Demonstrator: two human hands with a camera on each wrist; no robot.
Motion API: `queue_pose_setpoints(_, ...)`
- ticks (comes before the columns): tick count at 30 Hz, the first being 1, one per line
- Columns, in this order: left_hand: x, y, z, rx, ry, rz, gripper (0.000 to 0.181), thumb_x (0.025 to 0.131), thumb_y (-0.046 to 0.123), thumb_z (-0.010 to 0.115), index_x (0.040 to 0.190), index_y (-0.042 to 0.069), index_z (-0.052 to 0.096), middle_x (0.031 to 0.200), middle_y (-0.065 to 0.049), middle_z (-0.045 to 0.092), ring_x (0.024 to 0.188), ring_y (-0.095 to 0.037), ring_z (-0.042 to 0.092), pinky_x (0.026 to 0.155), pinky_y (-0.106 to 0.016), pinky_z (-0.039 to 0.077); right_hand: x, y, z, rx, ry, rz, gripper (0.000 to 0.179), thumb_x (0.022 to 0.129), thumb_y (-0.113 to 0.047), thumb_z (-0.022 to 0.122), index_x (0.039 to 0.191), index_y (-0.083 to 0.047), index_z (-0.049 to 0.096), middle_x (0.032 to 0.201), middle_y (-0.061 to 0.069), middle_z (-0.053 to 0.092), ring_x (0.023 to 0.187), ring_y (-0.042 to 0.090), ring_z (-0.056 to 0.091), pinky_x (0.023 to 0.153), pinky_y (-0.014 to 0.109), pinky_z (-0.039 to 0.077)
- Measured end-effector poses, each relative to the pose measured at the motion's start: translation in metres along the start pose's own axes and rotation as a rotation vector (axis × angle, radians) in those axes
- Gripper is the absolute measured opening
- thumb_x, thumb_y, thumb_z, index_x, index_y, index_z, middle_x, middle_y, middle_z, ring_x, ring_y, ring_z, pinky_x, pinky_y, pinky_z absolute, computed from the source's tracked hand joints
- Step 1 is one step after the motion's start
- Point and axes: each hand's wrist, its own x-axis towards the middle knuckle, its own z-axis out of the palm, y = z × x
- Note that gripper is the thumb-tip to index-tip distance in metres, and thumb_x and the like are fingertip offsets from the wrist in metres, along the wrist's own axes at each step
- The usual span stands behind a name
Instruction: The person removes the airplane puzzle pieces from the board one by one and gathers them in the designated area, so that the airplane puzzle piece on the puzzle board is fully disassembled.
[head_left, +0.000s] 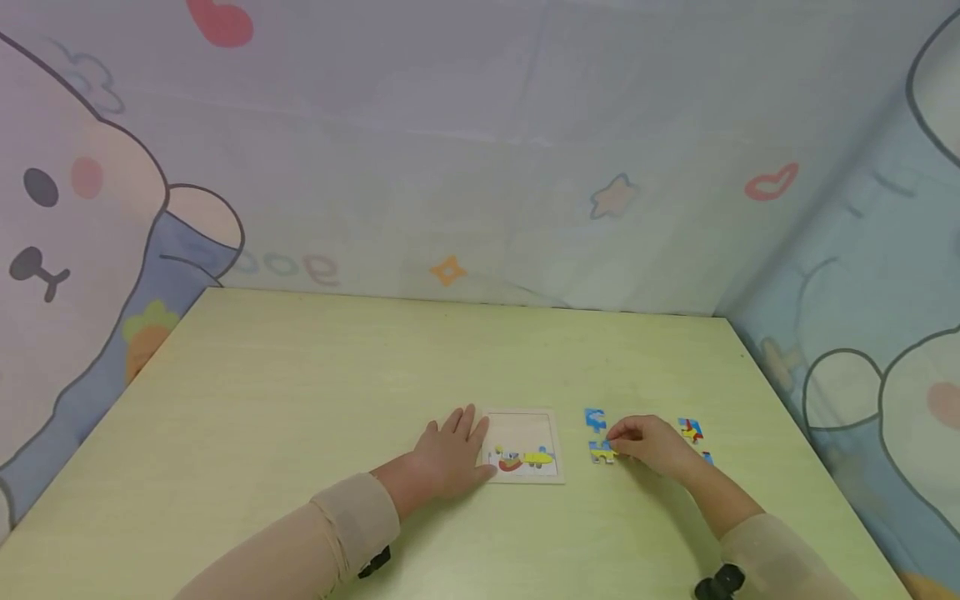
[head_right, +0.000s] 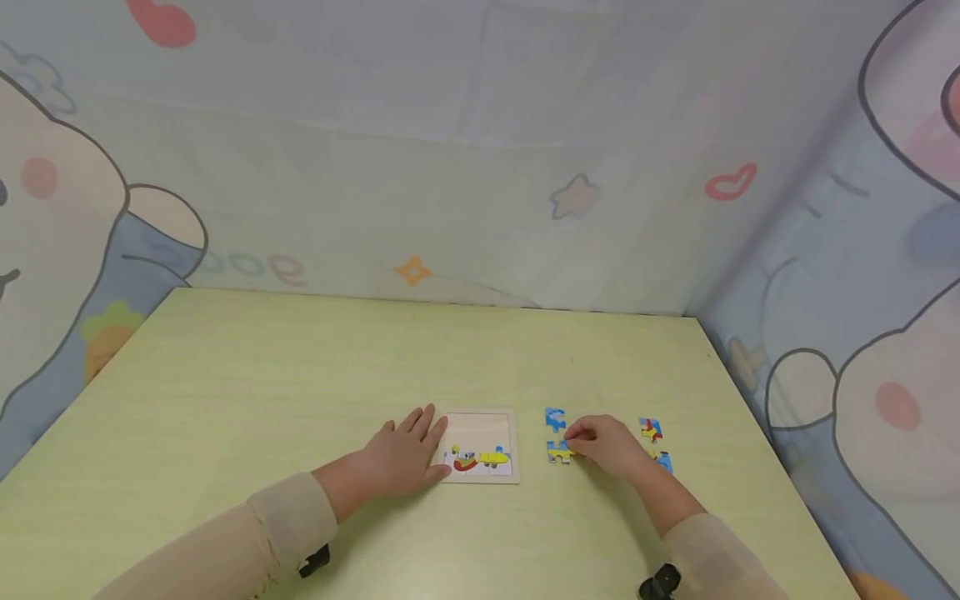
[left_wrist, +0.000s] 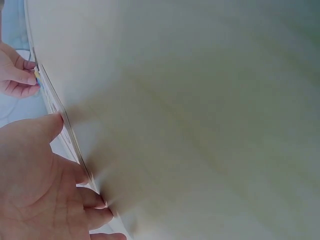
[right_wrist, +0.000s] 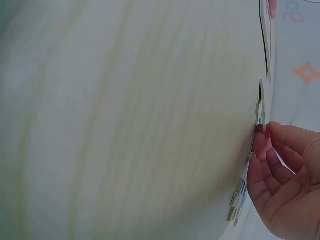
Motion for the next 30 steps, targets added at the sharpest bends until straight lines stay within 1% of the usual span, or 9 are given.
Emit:
queue_pose_setpoints(3,-0.001,0.001,-0.001,0.007,0.007,0.001,0.073,0.094,0.055,0.039,0.150,0.012,0.020,0.154,-0.011,0.015,0.140,-0.026,0.016,0.106,-0.049,0.025,-0.002,-0.001,0.000,-0.037,0.008,-0.017,0.008,0.089,-0.011,0.063,0.092,-0.004,0.066,0.083,0.000,0.062,0.073,0.015,0.052,0.065,0.029,0.044)
queue_pose_setpoints(7,-0.003,0.002,-0.001,0.015,0.011,0.004,0.072,0.094,0.055,0.039,0.149,0.011,0.022,0.154,-0.012,0.016,0.140,-0.026,0.017,0.105,-0.049,0.026,-0.003,-0.003,0.000,-0.060,0.023,-0.035,0.009,0.089,-0.011,0.063,0.092,-0.004,0.067,0.084,0.000,0.063,0.075,0.015,0.052,0.067,0.029,0.045)
queue_pose_setpoints(10,-0.002,0.001,0.000,0.018,0.010,0.005,0.072,0.094,0.055,0.038,0.149,0.012,0.021,0.154,-0.012,0.015,0.140,-0.026,0.017,0.106,-0.049,0.026,0.000,-0.003,0.003,-0.026,0.026,-0.043,0.009,0.089,-0.011,0.063,0.093,-0.004,0.067,0.083,0.000,0.063,0.074,0.015,0.053,0.066,0.028,0.045)
queue_pose_setpoints(13,-0.001,0.000,0.001,0.029,0.009,0.005,0.073,0.094,0.056,0.037,0.150,0.012,0.020,0.154,-0.011,0.014,0.140,-0.026,0.016,0.106,-0.049,0.026,0.005,-0.005,0.008,0.028,0.006,-0.069,0.010,0.089,-0.012,0.063,0.093,-0.003,0.066,0.082,0.000,0.063,0.073,0.015,0.054,0.063,0.028,0.046)
queue_pose_setpoints(18,0.000,0.000,0.001,0.024,0.004,0.004,0.073,0.094,0.056,0.037,0.150,0.012,0.020,0.154,-0.011,0.014,0.140,-0.026,0.016,0.106,-0.049,0.026,0.009,-0.016,0.021,0.044,-0.028,-0.099,0.013,0.088,-0.013,0.064,0.096,-0.003,0.067,0.083,0.000,0.064,0.071,0.015,0.056,0.062,0.028,0.048)
queue_pose_setpoints(22,0.000,0.001,-0.002,0.029,0.002,0.004,0.074,0.093,0.057,0.039,0.150,0.012,0.021,0.154,-0.011,0.016,0.140,-0.026,0.017,0.106,-0.049,0.025,0.010,-0.026,0.031,0.011,-0.042,-0.105,0.014,0.088,-0.014,0.064,0.099,-0.005,0.069,0.087,0.000,0.064,0.075,0.015,0.055,0.066,0.029,0.048)
queue_pose_setpoints(26,0.000,0.002,-0.004,0.034,0.002,0.003,0.074,0.093,0.056,0.041,0.149,0.012,0.022,0.154,-0.012,0.017,0.139,-0.027,0.018,0.107,-0.049,0.024,0.013,-0.037,0.040,-0.031,-0.066,-0.129,0.016,0.088,-0.015,0.065,0.102,-0.008,0.069,0.093,-0.002,0.064,0.083,0.014,0.054,0.074,0.031,0.047)
queue_pose_setpoints(30,0.002,0.001,-0.004,0.024,0.008,0.003,0.075,0.092,0.056,0.043,0.149,0.011,0.023,0.153,-0.012,0.018,0.139,-0.028,0.019,0.107,-0.050,0.023,0.015,-0.044,0.047,-0.078,-0.097,-0.185,0.019,0.086,-0.012,0.066,0.104,-0.006,0.069,0.092,-0.002,0.063,0.084,0.014,0.054,0.079,0.033,0.047)
